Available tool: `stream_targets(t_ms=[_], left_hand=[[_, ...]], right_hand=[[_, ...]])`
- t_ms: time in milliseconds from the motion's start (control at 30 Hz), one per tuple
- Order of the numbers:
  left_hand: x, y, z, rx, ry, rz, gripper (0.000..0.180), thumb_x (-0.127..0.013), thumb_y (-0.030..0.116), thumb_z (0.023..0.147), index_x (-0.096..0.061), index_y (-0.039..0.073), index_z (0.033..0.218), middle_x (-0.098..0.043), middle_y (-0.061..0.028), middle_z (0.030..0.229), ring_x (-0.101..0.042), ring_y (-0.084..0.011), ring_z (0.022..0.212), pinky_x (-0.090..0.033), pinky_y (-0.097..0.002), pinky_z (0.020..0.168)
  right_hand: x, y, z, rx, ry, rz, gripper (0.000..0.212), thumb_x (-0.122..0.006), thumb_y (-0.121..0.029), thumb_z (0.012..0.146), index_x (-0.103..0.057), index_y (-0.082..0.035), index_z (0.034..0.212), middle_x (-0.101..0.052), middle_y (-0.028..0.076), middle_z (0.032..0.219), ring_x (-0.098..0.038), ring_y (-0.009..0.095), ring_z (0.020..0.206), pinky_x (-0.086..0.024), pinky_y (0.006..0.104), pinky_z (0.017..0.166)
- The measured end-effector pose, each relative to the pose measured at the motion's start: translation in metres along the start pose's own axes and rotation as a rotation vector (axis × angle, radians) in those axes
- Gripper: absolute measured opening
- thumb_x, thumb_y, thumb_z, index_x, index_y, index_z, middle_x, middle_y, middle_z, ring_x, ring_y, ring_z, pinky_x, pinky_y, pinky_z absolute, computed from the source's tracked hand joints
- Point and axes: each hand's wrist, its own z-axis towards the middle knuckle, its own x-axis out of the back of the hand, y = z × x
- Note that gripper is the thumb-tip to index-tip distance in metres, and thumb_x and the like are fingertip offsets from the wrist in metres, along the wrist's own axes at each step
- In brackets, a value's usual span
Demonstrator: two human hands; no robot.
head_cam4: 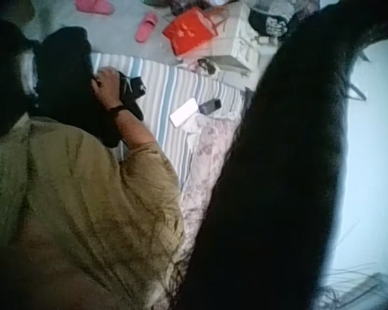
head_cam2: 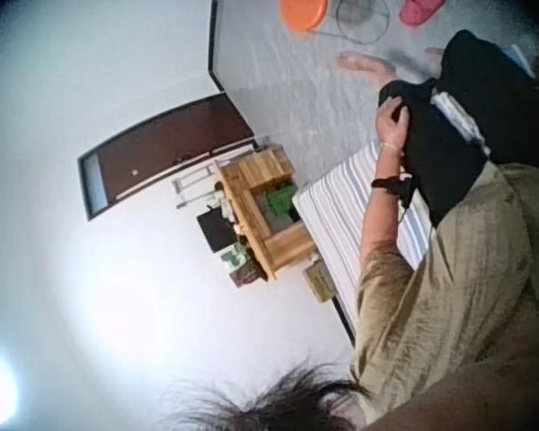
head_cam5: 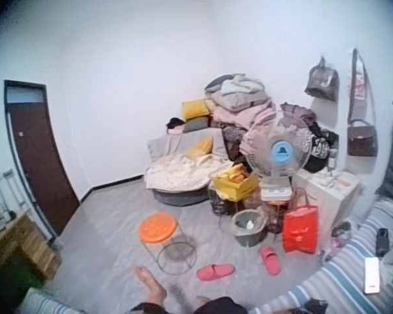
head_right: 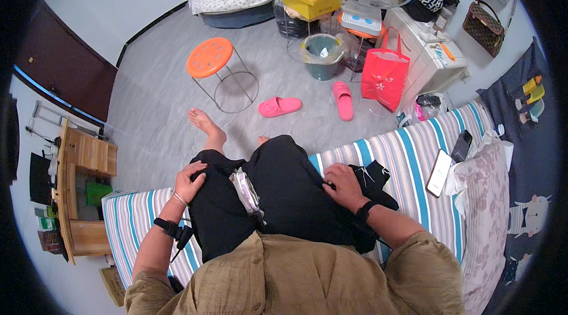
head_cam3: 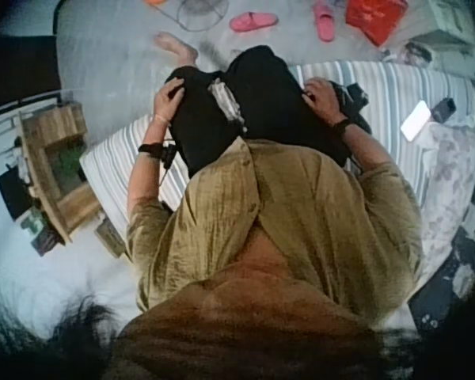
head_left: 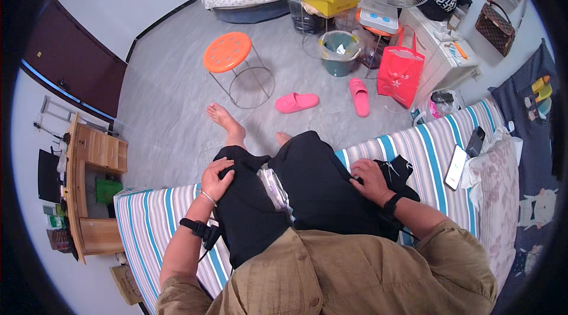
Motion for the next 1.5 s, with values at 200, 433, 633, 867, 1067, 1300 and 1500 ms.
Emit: stream_targets(t_ms=[200,433,633,867,1067,1300,1500], left_hand=[[0.002,0.002,0.011,0.020,-0.073,0.030,0.028,-0.068,0.015,0.085,-0.073,0.004,0.110,-0.072,-0.0157,0.115,-0.062,-0.0322,0.120,-0.041,-0.0434,0.109],[0.005,-0.005,0.008,0.095,-0.021,-0.039,0.026,-0.070,0.024,0.084,-0.075,0.011,0.106,-0.072,-0.0151,0.113,-0.064,-0.0327,0.115,-0.032,-0.0530,0.115],[0.001,-0.008,0.008,0.016,0.016,0.080,0.026,-0.068,0.022,0.084,-0.075,0.009,0.105,-0.073,-0.0146,0.110,-0.065,-0.0330,0.109,-0.049,-0.0424,0.100],[0.008,0.002,-0.011,-0.007,0.082,0.102,0.025,-0.068,0.023,0.083,-0.075,0.008,0.101,-0.072,-0.0149,0.111,-0.064,-0.0331,0.113,-0.049,-0.0425,0.101],[-0.001,0.014,-0.017,-0.043,0.120,0.107,0.021,-0.069,0.021,0.083,-0.075,0.009,0.098,-0.072,-0.0150,0.107,-0.065,-0.0319,0.112,-0.050,-0.0429,0.100],[0.000,0.024,-0.026,-0.038,0.125,0.132,0.022,-0.068,0.021,0.082,-0.075,0.007,0.098,-0.072,-0.0143,0.109,-0.063,-0.0316,0.116,-0.044,-0.0432,0.106],[0.000,0.020,-0.051,0.004,0.170,0.199,0.028,-0.065,0.026,0.083,-0.075,0.009,0.102,-0.070,-0.0133,0.116,-0.059,-0.0302,0.123,-0.038,-0.0466,0.112]], right_hand=[[-0.001,0.004,-0.001,-0.008,-0.008,-0.012,0.020,-0.077,-0.013,0.077,-0.064,-0.008,0.091,-0.062,0.007,0.112,-0.054,0.030,0.118,-0.041,0.0435,0.103],[-0.005,0.003,0.006,0.003,-0.031,-0.021,0.021,-0.076,-0.013,0.077,-0.064,-0.007,0.092,-0.062,0.008,0.113,-0.054,0.031,0.118,-0.041,0.0450,0.102],[-0.013,-0.004,0.006,0.025,-0.017,-0.058,0.022,-0.077,-0.009,0.073,-0.064,-0.006,0.091,-0.063,0.010,0.110,-0.056,0.033,0.114,-0.042,0.0456,0.099],[-0.021,-0.018,0.007,0.067,0.015,-0.061,0.021,-0.078,-0.004,0.071,-0.066,-0.004,0.088,-0.065,0.009,0.106,-0.058,0.033,0.111,-0.043,0.0436,0.096],[-0.025,-0.013,0.002,0.086,0.033,-0.022,0.023,-0.077,0.000,0.069,-0.066,-0.004,0.089,-0.066,0.009,0.105,-0.058,0.033,0.113,-0.043,0.0427,0.098],[-0.044,0.028,-0.014,-0.078,0.033,-0.122,0.027,-0.047,-0.012,0.096,-0.068,-0.001,0.109,-0.066,0.014,0.115,-0.058,0.033,0.115,-0.042,0.0405,0.103],[-0.070,-0.043,0.056,-0.432,-0.129,0.699,0.042,-0.043,-0.030,0.103,-0.057,-0.001,0.130,-0.061,0.021,0.126,-0.055,0.035,0.124,-0.038,0.0439,0.110]])
